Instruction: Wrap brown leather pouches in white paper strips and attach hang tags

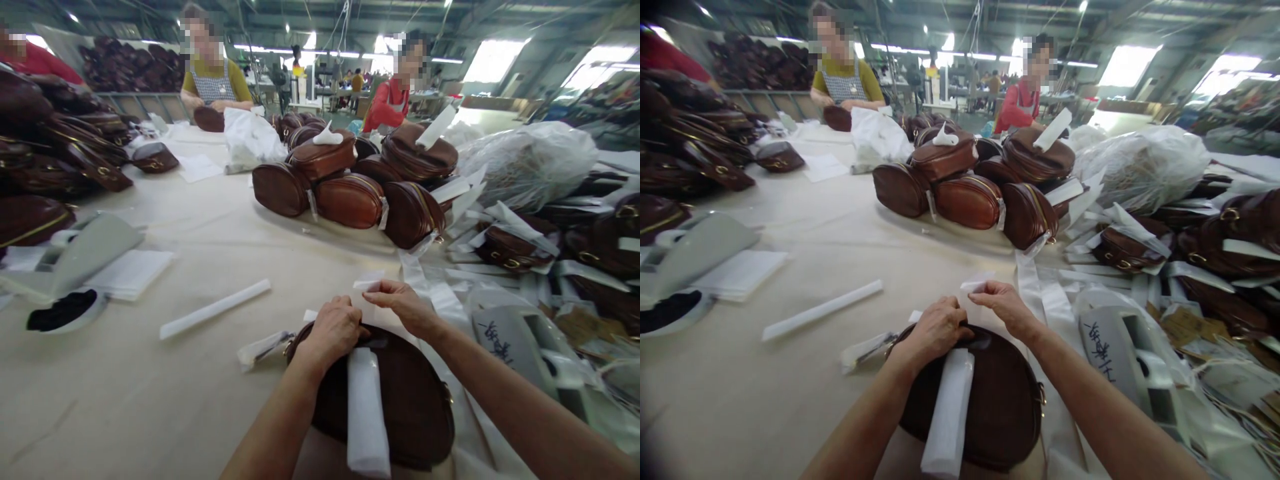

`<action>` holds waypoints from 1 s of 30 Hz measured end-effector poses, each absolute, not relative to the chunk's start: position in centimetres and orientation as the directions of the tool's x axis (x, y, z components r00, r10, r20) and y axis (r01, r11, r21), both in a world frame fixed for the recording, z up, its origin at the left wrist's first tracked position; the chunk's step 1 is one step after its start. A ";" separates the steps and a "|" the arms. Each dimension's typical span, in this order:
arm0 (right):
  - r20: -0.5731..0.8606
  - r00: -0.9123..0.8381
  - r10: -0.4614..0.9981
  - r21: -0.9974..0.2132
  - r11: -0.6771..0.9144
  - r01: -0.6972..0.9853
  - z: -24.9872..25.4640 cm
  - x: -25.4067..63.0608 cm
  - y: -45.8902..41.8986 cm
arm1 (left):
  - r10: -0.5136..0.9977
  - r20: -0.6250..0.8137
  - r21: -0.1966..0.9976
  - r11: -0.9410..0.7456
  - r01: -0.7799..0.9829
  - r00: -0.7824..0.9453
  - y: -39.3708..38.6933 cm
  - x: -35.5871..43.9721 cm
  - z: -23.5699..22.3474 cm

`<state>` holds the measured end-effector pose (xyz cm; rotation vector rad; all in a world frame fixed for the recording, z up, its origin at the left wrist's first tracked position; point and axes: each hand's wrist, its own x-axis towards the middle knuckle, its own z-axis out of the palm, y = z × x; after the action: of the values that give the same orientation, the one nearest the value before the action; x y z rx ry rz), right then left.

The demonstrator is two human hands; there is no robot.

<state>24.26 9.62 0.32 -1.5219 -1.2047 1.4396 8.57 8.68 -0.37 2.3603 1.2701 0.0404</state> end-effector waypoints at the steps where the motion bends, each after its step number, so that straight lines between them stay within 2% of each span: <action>1: -0.286 -0.064 0.956 -0.948 -0.272 0.168 0.7 24.2 8.7 | 0.800 -0.183 0.415 -0.464 0.783 0.571 8.7 8.5 -0.5; 4: -0.136 -0.084 0.987 -0.941 -0.102 0.324 1.2 23.8 5.7 | 0.811 -0.188 0.452 -0.429 0.782 0.554 8.9 8.3 -0.6; 7: 0.010 -0.086 0.996 -0.845 0.054 0.533 1.3 23.1 3.1 | 0.818 -0.212 0.500 -0.379 0.779 0.535 9.1 8.0 -0.4; 9: 0.083 -0.099 0.992 -0.784 0.126 0.608 1.4 23.0 2.0 | 0.824 -0.223 0.530 -0.345 0.774 0.520 9.2 7.8 -0.1; 13: 0.252 -0.163 0.954 -0.702 0.296 0.647 1.5 23.2 0.8 | 0.834 -0.219 0.601 -0.294 0.743 0.506 9.3 7.2 0.5; 19: 0.453 -0.325 0.830 -0.512 0.540 0.667 1.4 23.6 -0.6 | 0.828 -0.249 0.671 -0.227 0.706 0.503 9.7 7.3 0.0; 24: 0.463 -0.394 0.794 -0.482 0.598 0.640 1.7 23.4 -1.9 | 0.823 -0.291 0.698 -0.166 0.697 0.488 10.2 7.4 -0.6; 28: 0.364 -0.361 0.859 -0.520 0.509 0.686 1.7 22.6 -3.1 | 0.827 -0.302 0.694 -0.150 0.704 0.474 10.3 7.3 -0.8; 30: 0.325 -0.336 0.884 -0.497 0.462 0.734 1.4 22.0 -3.7 | 0.829 -0.296 0.689 -0.160 0.707 0.475 10.4 7.3 -0.9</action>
<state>22.02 -3.69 1.38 -1.3417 -2.1587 0.3532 7.27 10.41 -0.87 1.9134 1.2790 0.1896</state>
